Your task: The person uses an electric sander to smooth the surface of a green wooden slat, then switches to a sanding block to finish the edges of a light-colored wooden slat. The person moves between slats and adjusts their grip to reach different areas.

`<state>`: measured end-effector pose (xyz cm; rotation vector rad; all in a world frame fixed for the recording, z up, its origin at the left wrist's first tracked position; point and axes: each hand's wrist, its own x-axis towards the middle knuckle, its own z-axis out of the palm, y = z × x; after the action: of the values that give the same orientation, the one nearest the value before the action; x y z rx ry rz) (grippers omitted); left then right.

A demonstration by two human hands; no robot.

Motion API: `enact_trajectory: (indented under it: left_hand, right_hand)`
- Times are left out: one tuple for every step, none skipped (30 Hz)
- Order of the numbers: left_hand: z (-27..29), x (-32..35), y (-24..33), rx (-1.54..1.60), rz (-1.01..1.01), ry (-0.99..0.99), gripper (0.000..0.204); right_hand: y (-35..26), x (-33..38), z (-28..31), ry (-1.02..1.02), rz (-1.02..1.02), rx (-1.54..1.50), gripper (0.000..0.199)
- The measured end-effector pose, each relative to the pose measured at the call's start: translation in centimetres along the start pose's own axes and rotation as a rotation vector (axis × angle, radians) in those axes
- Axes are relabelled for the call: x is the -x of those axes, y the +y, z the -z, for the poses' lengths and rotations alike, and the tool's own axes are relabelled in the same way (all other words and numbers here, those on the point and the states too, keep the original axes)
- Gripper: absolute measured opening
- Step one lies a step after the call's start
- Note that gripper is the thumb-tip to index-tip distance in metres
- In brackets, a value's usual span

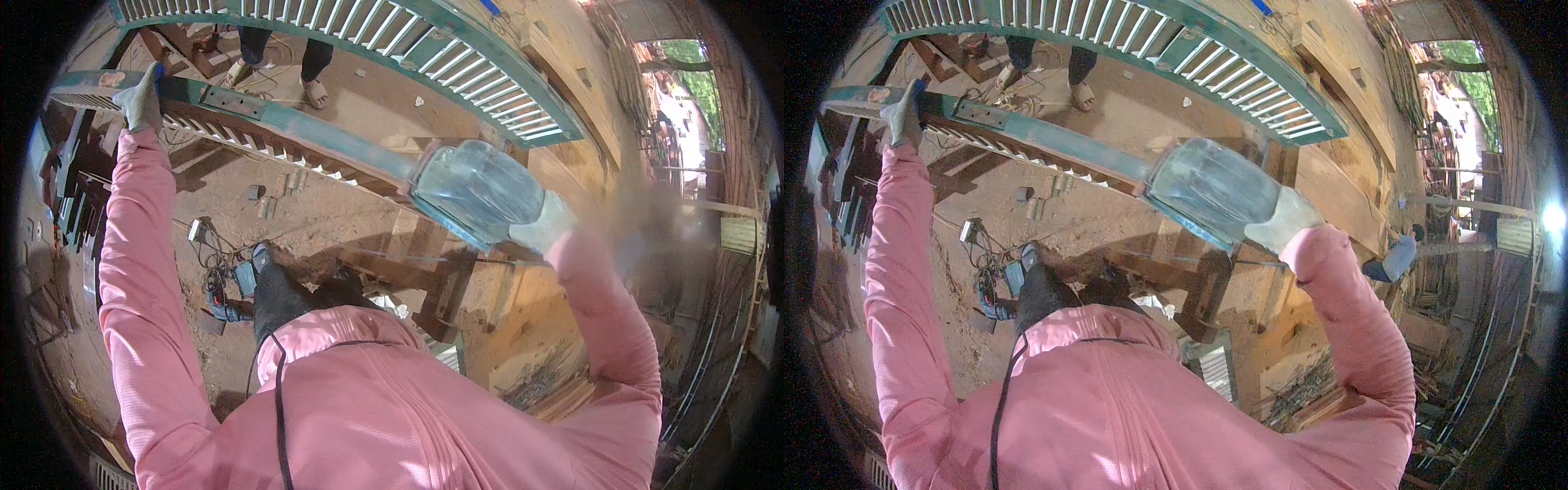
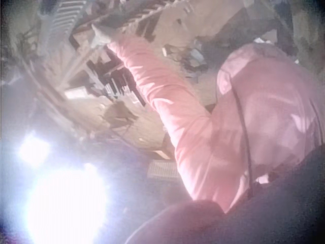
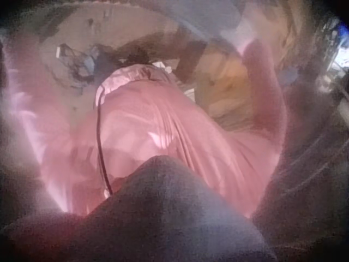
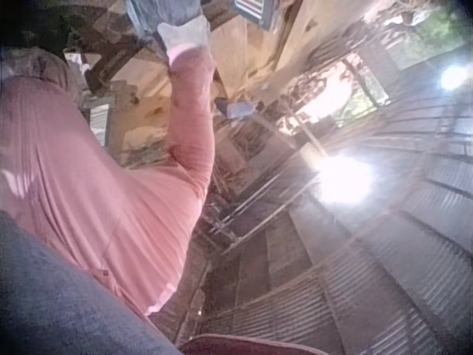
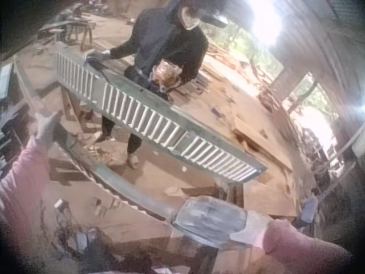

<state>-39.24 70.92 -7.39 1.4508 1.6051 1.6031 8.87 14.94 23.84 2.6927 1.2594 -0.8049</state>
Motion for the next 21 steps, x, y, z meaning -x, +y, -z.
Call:
enact_trajectory:
  left_hand:
    - [-0.9, 0.7, 0.7, 0.142, 0.129, 0.029, 0.042]
    - [-1.2, 1.6, 1.3, 0.118, 0.041, -0.032, 0.038]
    - [-1.1, 2.3, 1.9, 0.089, -0.048, -0.089, 0.034]
    - [-2.7, 2.1, 0.9, 0.015, -0.154, -0.138, 0.035]
    - [0.2, 0.9, -0.2, -0.148, -0.284, -0.136, 0.036]
    - [1.5, 0.2, -1.5, -0.268, -0.402, -0.139, 0.037]
    - [0.9, 0.6, -1.7, -0.338, -0.452, -0.13, 0.038]
    - [1.0, 0.6, -1.8, -0.508, -0.498, -0.152, 0.051]
    - [1.3, 0.9, -1.6, -0.683, -0.552, -0.169, 0.064]
    - [1.4, 1.4, -0.9, -0.848, -0.614, -0.184, 0.078]
    - [1.1, 2.0, -0.1, -0.752, -0.47, -0.156, 0.084]
    - [0.7, 2.8, 1.4, -0.651, -0.325, -0.127, 0.091]
    - [0.1, 3.6, 3.1, -0.549, -0.184, -0.097, 0.097]
    - [-1.0, 4.2, 4.9, -0.432, -0.05, -0.07, 0.104]
    - [-1.1, 4.3, 5.8, -0.329, 0.083, -0.036, 0.111]
    - [-1.1, 4.3, 6.2, -0.222, 0.215, -0.004, 0.117]
    - [-1.2, 4.5, 6.0, -0.215, 0.14, -0.007, 0.117]
    - [-0.4, 4.3, 5.1, -0.225, 0.066, 0.002, 0.117]
    - [-0.6, 4.4, 5.5, -0.178, 0.144, 0.012, 0.117]
    - [-0.7, 4.5, 5.8, -0.131, 0.221, 0.022, 0.117]
    - [-0.2, 3.6, 4.4, -0.167, 0.194, 0.02, 0.116]
  right_hand:
    - [-1.2, -0.5, 0.0, 0.028, -0.043, 0.105, 0.066]
    - [-2.6, -0.9, 0.0, 0.056, -0.086, 0.209, 0.067]
    - [-4.9, -1.0, 0.5, 0.042, -0.077, 0.226, 0.066]
    - [-7.9, 0.4, 1.8, 0.051, -0.09, 0.252, 0.066]
    - [-9.9, -1.5, 1.4, 0.018, -0.02, 0.254, 0.066]
    - [-11.4, -2.5, 1.1, 0.031, 0.046, 0.265, 0.066]
    - [-12.6, -2.8, 0.9, 0.053, 0.084, 0.282, 0.066]
    - [-13.8, -3.4, 0.9, 0.075, 0.126, 0.299, 0.065]
    - [-14.6, -4.8, 0.8, 0.017, 0.148, 0.348, 0.065]
    - [-16.1, -5.3, 0.9, 0.003, 0.187, 0.328, 0.064]
    - [-18.2, -5.4, 1.2, -0.013, 0.228, 0.307, 0.063]
    - [-19.9, -5.7, 1.3, -0.028, 0.267, 0.289, 0.062]
    - [-20.6, -6.9, 1.0, -0.031, 0.268, 0.278, 0.059]
    - [-20.9, -8.0, 0.7, -0.024, 0.258, 0.268, 0.057]
    - [-21.4, -8.6, 0.4, -0.024, 0.264, 0.253, 0.055]
    - [-21.6, -8.5, 0.5, -0.014, 0.254, 0.256, 0.055]
    - [-21.7, -8.3, 0.7, -0.003, 0.241, 0.259, 0.054]
    - [-22.1, -8.2, 0.7, -0.001, 0.246, 0.261, 0.054]
    - [-21.8, -7.4, 1.1, -0.006, 0.249, 0.227, 0.053]
    - [-21.2, -6.5, 1.5, -0.01, 0.251, 0.194, 0.053]
    - [-20.5, -6.2, 1.8, -0.027, 0.236, 0.19, 0.054]
